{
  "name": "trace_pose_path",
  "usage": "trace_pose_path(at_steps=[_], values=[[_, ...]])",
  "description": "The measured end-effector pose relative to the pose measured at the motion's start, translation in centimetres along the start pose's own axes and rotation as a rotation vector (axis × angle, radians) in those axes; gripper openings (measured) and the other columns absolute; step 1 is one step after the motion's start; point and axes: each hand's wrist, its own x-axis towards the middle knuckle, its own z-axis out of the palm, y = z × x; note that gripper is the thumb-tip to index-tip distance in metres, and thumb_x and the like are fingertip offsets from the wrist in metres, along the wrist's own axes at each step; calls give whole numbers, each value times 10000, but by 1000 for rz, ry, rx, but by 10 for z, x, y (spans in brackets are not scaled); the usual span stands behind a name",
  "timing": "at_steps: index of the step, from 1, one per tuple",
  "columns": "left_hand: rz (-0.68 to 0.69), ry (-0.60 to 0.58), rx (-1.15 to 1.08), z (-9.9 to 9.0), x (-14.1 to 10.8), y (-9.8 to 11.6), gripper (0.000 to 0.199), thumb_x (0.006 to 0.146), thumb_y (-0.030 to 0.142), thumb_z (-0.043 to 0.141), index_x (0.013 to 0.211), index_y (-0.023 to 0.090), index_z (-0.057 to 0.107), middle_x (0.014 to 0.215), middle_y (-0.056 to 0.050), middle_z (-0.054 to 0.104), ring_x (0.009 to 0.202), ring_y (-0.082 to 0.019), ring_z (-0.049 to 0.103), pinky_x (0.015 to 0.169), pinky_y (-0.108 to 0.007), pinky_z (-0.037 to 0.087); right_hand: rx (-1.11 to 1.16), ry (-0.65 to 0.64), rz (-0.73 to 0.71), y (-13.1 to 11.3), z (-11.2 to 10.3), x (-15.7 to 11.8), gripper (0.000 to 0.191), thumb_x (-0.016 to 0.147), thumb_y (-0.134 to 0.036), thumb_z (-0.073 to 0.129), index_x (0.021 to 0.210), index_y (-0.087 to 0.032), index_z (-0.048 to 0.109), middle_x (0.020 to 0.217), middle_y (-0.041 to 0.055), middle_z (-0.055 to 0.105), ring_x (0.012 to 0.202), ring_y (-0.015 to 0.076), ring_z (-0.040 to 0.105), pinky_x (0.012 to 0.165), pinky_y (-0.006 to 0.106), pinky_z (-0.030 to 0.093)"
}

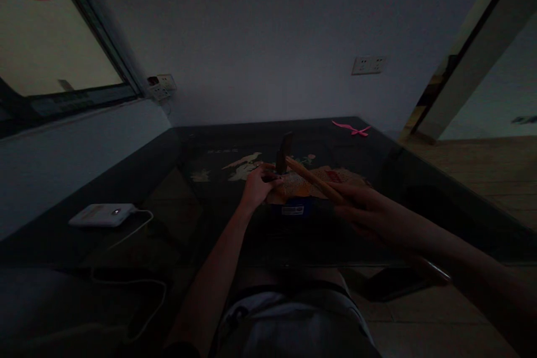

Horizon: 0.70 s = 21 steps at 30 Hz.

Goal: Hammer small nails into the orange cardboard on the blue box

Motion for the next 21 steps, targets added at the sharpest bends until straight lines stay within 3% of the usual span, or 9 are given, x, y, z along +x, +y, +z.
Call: trace_pose_path(at_steps=[4,10,16,21], values=[[11,0,24,0,-1,1,388,614,194,731,966,147,575,751,-20,667,723,-160,650,641,-252,498,10,-78,91,3,3,1,551,798,-325,558,1333,-246,456,522,-72,448,339,54,364,294,142,321],[44,3,22,-1,0,-2,366,633,220,727,960,147,582,747,-27,671,725,-157,654,656,-254,503,35,-10,56,2,-1,-2,579,793,-343,569,1349,-249,438,515,-64,478,363,69,395,322,151,336],[22,4,5,0,0,1,341,616,176,723,926,144,585,747,-21,670,716,-152,653,644,-245,507,35,-62,111,3,2,-1,604,798,-324,555,1373,-230,399,500,-83,404,350,59,360,304,140,309],[26,10,6,0,-1,3,328,631,193,718,925,148,579,718,-13,662,701,-149,652,645,-247,503,28,10,69,0,1,-3,587,787,-349,576,1349,-247,439,556,-62,483,378,62,384,325,150,323]])
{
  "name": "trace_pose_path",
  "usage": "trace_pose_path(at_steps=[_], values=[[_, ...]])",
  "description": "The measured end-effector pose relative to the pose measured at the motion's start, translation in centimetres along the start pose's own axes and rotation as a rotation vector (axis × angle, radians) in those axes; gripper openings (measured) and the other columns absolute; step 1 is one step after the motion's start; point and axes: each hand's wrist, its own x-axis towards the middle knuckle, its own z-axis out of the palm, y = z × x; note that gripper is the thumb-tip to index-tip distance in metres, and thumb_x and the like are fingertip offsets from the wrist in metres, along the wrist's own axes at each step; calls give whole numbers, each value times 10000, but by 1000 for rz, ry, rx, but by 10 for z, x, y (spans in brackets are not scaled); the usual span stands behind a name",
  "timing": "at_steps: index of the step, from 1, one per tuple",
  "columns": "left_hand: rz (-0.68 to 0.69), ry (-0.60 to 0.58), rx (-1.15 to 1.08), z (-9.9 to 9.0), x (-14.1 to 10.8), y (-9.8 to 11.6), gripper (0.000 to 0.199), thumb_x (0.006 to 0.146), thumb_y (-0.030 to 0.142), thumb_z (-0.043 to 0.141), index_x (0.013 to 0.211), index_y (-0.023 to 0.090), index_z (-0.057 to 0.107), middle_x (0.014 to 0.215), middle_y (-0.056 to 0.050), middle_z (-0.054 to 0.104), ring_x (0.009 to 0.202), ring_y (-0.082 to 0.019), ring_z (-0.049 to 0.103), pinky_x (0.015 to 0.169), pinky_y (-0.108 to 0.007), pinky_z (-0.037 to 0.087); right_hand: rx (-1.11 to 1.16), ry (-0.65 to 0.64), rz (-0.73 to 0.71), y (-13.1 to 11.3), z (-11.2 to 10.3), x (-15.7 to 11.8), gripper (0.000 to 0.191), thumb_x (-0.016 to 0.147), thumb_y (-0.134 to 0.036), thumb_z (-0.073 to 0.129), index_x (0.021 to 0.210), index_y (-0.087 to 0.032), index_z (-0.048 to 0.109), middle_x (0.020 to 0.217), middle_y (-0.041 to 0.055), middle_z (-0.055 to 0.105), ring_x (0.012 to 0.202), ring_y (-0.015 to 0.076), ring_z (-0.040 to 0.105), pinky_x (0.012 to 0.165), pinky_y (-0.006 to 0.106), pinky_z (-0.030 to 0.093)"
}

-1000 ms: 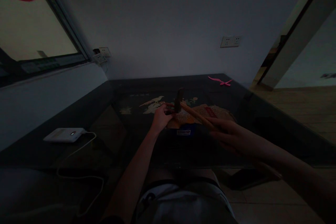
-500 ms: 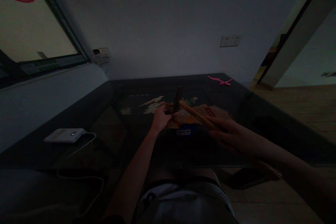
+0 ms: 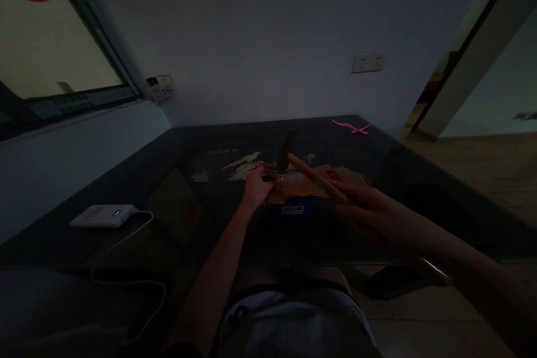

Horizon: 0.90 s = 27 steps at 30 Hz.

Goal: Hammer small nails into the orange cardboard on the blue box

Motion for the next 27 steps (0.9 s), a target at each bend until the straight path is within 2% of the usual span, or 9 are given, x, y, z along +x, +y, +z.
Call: trace_pose_path(at_steps=[7,10,13,20,23,27], values=[[14,15,27,0,-1,0,313,618,166,719,900,151,585,716,-8,658,694,-145,649,608,-228,500,-20,-50,-37,9,2,4,539,792,-324,568,1315,-223,485,583,-42,519,424,78,440,359,153,355],[12,21,25,0,-1,-1,319,622,168,720,911,150,587,726,-18,661,706,-149,650,630,-240,506,-11,-32,-9,7,1,2,579,800,-337,555,1354,-222,430,520,-66,453,374,72,389,323,154,321],[14,17,46,0,0,-2,335,632,189,720,940,149,592,725,-24,664,707,-154,651,643,-251,505,-17,-16,-8,4,0,-1,589,813,-347,544,1370,-225,395,553,-63,449,387,65,385,322,146,315],[25,9,49,0,-1,0,330,619,166,719,928,150,602,767,-27,678,725,-155,653,642,-246,509,19,-76,29,12,5,3,554,815,-342,539,1344,-225,425,509,-83,398,357,61,357,309,146,291],[29,-3,65,0,-3,4,293,647,177,704,925,152,612,774,-31,687,742,-162,659,675,-267,520,83,15,47,7,4,-4,548,789,-358,574,1313,-232,472,513,-78,408,377,61,355,322,147,291],[105,-47,129,0,-4,5,258,682,188,684,936,168,641,827,-43,697,795,-177,663,758,-310,523,133,130,59,5,-1,-22,600,760,-385,619,1319,-225,472,552,-66,428,402,54,354,329,143,286]])
